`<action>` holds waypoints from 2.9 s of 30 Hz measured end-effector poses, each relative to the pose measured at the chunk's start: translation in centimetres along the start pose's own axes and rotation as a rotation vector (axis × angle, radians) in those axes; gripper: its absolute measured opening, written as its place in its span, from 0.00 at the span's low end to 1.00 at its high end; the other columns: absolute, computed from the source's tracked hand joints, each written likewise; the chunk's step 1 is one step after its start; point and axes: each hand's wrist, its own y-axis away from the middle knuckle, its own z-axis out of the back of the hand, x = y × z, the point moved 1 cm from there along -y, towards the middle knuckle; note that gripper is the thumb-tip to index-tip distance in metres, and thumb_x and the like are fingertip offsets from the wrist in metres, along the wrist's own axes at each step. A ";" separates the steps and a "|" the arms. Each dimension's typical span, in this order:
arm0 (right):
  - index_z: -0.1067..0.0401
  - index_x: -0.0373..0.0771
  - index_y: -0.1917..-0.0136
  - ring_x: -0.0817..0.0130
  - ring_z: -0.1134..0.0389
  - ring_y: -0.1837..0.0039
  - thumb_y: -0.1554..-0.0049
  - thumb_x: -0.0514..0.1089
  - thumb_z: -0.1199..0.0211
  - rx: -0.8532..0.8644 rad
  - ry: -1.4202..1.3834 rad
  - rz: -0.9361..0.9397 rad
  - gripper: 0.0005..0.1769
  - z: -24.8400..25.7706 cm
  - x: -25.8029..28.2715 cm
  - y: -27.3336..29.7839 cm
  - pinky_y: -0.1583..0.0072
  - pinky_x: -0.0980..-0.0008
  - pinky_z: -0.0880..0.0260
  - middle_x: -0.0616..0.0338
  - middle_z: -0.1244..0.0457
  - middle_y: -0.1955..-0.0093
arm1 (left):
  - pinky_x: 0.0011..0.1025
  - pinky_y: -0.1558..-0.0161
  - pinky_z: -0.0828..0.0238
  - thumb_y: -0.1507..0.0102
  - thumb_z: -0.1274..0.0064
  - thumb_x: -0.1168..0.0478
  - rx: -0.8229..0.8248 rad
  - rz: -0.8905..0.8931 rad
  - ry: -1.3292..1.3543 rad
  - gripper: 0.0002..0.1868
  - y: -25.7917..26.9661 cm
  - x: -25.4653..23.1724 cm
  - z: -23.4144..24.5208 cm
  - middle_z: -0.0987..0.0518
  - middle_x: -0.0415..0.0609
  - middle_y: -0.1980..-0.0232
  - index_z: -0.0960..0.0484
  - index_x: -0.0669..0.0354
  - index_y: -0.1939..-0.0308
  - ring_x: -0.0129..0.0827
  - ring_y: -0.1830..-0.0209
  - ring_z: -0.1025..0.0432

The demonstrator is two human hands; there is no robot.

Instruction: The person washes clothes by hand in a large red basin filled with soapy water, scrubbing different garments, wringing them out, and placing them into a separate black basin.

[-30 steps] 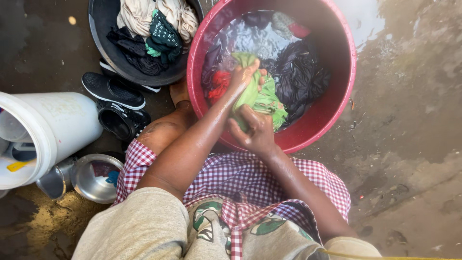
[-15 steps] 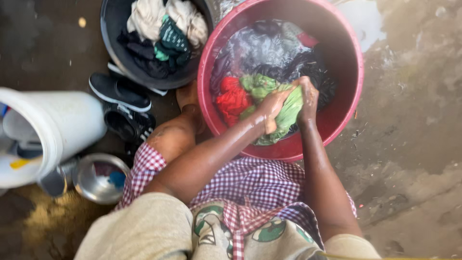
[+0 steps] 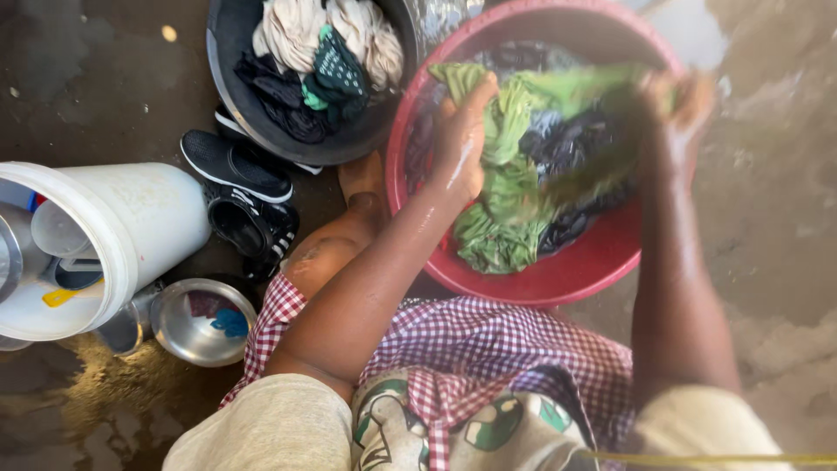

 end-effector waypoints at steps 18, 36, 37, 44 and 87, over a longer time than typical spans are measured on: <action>0.31 0.40 0.32 0.48 0.34 0.38 0.46 0.49 0.36 0.650 1.176 0.016 0.30 -11.3 -22.7 -7.6 0.40 0.50 0.34 0.43 0.36 0.36 | 0.37 0.37 0.31 0.39 0.40 0.58 0.071 0.079 -0.398 0.31 0.2 5.2 1.5 0.23 0.61 0.38 0.29 0.70 0.35 0.43 0.37 0.27; 0.33 0.37 0.34 0.64 0.35 0.37 0.59 0.40 0.20 0.889 0.531 0.068 0.42 -5.7 -4.0 7.1 0.37 0.61 0.36 0.56 0.34 0.39 | 0.31 0.59 0.22 0.41 0.42 0.65 0.572 -0.373 -0.751 0.14 4.5 -1.8 -4.4 0.16 0.47 0.61 0.21 0.63 0.52 0.34 0.64 0.21; 0.31 0.39 0.35 0.66 0.32 0.39 0.57 0.41 0.23 0.897 0.332 -0.067 0.37 -6.8 -6.3 6.9 0.38 0.63 0.31 0.58 0.32 0.41 | 0.31 0.59 0.22 0.41 0.42 0.65 0.574 -0.361 -0.758 0.14 4.4 -1.9 -4.2 0.16 0.47 0.61 0.21 0.63 0.52 0.34 0.64 0.21; 0.24 0.41 0.43 0.73 0.30 0.46 0.51 0.37 0.28 0.492 0.303 -0.129 0.21 -5.1 -11.4 4.9 0.42 0.69 0.29 0.63 0.29 0.48 | 0.29 0.56 0.24 0.37 0.43 0.71 0.339 -0.438 -0.211 0.09 2.7 -6.0 -2.4 0.19 0.46 0.58 0.21 0.63 0.53 0.26 0.60 0.25; 0.28 0.34 0.41 0.49 0.31 0.41 0.50 0.45 0.36 0.602 1.396 0.565 0.24 -10.5 -20.6 -0.7 0.38 0.46 0.31 0.44 0.33 0.46 | 0.29 0.55 0.23 0.36 0.39 0.55 0.319 -0.378 -0.945 0.18 3.6 -3.6 -1.8 0.17 0.48 0.54 0.23 0.63 0.50 0.30 0.59 0.21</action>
